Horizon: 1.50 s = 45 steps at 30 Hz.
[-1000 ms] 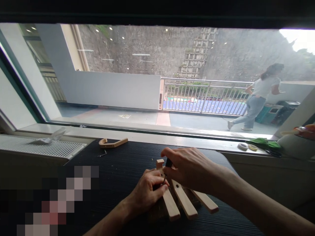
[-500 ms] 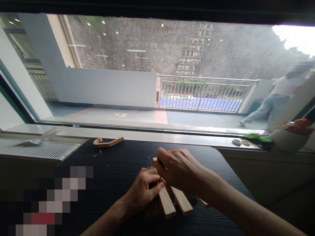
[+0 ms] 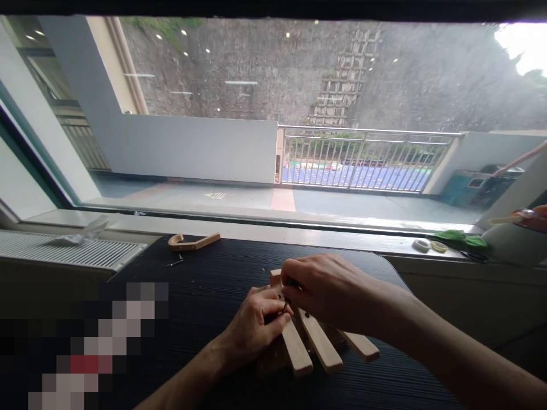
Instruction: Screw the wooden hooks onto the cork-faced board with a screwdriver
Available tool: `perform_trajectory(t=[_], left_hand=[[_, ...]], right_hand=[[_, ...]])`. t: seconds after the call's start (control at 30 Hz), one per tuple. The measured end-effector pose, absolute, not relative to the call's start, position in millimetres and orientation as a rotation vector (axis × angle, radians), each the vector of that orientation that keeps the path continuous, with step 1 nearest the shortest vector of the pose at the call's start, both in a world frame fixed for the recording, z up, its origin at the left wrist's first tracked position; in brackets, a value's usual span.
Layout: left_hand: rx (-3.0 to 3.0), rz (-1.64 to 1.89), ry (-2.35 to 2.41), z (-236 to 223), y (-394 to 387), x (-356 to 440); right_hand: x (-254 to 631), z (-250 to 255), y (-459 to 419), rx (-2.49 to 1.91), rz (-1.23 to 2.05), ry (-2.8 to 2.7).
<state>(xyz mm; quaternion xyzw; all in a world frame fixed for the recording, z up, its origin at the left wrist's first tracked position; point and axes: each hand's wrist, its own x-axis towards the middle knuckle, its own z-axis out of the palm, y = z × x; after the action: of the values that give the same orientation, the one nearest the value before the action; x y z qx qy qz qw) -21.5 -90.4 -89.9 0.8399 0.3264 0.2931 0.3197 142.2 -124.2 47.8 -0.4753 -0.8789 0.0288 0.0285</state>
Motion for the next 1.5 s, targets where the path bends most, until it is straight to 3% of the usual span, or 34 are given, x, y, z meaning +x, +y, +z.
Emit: perform_trajectory(t=[0.27, 0.63, 1.5], left_hand=[[2.214, 0.772, 0.880, -91, -91, -21], [2.196, 0.767, 0.853, -88, -90, -23], [2.219, 0.772, 0.692, -88, -83, -30]], right_hand=[[137, 29, -114, -1.583, -0.168, -2.589], [151, 43, -115, -1.370, 0.217, -2.663], [141, 40, -113, -1.507, -0.032, -2.662]])
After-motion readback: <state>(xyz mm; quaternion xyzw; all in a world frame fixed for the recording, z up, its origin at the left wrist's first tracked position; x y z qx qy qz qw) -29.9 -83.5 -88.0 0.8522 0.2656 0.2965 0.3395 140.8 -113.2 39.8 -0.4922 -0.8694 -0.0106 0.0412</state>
